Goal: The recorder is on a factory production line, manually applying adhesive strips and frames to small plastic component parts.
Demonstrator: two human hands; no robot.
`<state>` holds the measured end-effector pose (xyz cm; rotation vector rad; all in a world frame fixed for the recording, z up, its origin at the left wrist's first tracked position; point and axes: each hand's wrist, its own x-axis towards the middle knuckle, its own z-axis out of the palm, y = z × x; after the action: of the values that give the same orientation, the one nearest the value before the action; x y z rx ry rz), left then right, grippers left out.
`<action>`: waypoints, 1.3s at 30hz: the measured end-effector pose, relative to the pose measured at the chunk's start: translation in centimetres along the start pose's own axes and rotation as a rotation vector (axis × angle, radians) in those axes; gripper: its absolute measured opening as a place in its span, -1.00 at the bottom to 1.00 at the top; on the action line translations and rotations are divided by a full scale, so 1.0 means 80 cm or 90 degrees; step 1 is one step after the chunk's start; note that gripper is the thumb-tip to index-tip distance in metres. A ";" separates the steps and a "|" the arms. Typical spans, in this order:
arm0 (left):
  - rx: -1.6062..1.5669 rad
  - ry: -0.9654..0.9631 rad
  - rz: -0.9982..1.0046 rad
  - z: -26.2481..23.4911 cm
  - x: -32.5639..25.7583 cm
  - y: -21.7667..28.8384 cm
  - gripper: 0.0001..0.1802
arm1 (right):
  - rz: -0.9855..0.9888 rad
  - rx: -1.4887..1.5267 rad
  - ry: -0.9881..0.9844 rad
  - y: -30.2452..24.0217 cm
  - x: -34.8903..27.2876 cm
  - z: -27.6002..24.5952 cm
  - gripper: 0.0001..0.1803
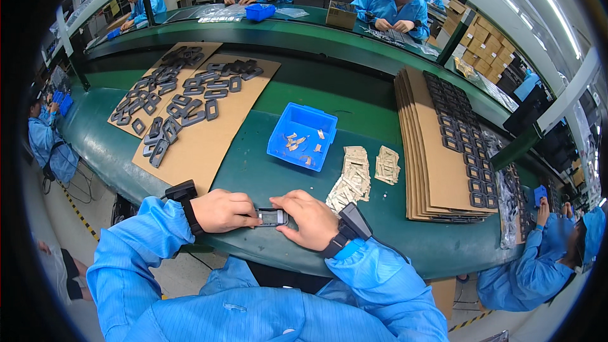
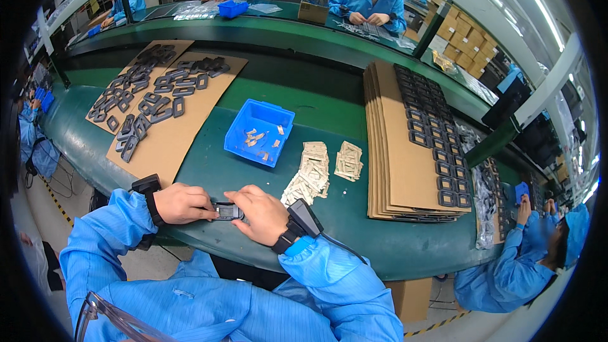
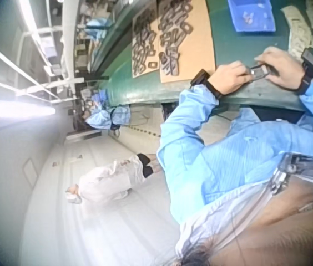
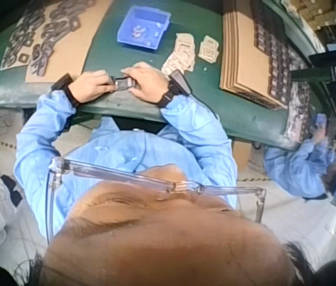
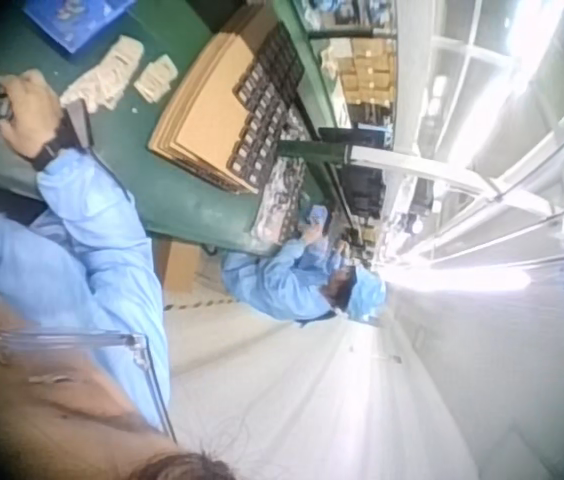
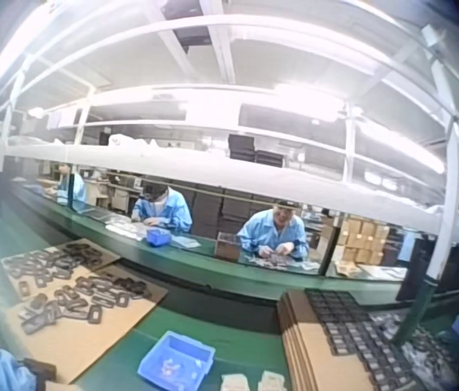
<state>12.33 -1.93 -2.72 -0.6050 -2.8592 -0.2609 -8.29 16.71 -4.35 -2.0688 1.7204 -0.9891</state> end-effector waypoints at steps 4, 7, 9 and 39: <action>0.016 0.022 0.006 0.000 0.004 -0.002 -0.68 | -0.011 -0.001 0.005 0.001 0.004 -0.002 -0.40; 0.042 0.042 0.051 0.005 0.004 -0.004 -0.70 | 0.001 -0.001 -0.005 -0.001 0.006 -0.006 -0.41; 0.033 0.038 0.056 0.003 0.007 -0.002 -0.73 | -0.002 0.004 -0.015 0.001 0.003 -0.005 -0.39; -0.384 0.107 -0.545 0.011 0.054 -0.010 -0.65 | 0.420 0.274 0.112 0.032 0.024 0.008 -0.83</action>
<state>8.00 -0.85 -2.63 0.5894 -2.6633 -1.2428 -9.69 14.09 -5.77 -1.0653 1.8693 -1.1910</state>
